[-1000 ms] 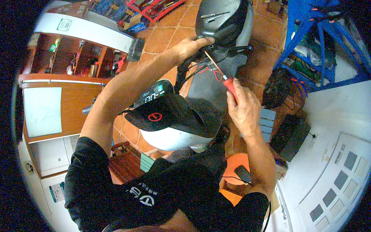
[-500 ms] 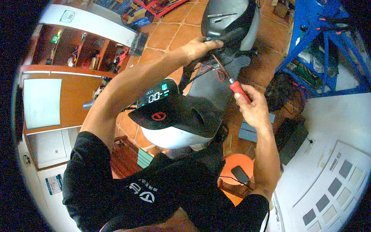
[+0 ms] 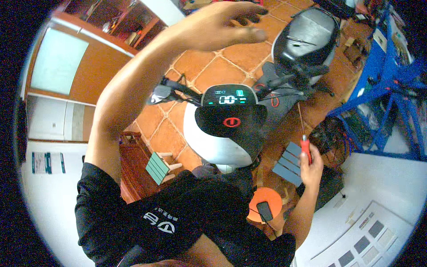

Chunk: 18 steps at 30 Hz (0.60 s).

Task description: The person uses a screwdriver to tighten screws on the scooter's handlebar assembly and throttle housing. They repeatedly adjust and secure components on the left and right handlebars, then move to the scooter seat area to continue tightening fasteners.

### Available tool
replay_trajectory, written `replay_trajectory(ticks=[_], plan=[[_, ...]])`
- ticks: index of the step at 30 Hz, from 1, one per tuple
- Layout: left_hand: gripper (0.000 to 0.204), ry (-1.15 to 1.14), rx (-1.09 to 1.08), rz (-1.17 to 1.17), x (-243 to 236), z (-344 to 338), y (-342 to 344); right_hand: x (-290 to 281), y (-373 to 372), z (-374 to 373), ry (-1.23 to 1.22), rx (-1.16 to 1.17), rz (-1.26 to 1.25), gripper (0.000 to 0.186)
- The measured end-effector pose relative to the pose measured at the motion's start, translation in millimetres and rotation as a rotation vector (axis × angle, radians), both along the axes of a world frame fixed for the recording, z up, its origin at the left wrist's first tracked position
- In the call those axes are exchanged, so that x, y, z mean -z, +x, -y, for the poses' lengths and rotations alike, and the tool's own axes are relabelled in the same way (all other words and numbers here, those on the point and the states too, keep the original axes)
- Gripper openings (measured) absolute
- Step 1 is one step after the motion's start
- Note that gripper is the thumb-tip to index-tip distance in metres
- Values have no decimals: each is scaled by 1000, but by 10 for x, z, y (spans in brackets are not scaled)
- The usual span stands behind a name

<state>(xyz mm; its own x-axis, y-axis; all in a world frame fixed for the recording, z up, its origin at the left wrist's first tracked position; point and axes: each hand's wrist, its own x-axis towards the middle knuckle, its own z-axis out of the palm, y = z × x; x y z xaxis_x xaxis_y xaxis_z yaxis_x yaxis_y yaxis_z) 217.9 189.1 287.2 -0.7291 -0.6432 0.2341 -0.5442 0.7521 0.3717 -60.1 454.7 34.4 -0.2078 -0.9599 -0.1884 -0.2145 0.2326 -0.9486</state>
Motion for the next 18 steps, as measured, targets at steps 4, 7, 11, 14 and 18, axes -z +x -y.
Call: replay_trajectory(ticks=[4,7,11,14,18], plan=[[57,-243,12,52,-459,-746,1201,-20,426,-607,40,26,78,39],[50,-264,-96,-29,-476,-1055,2157,-117,982,-894,117,74,338,44],[42,-294,-322,-207,-206,-1505,3052,-130,1546,-1319,-21,94,443,51],[38,-254,-121,-268,27,-1710,3472,-118,2067,-1650,46,80,412,57],[30,222,57,-402,569,-1890,3874,-34,2888,-2114,123,58,338,54]])
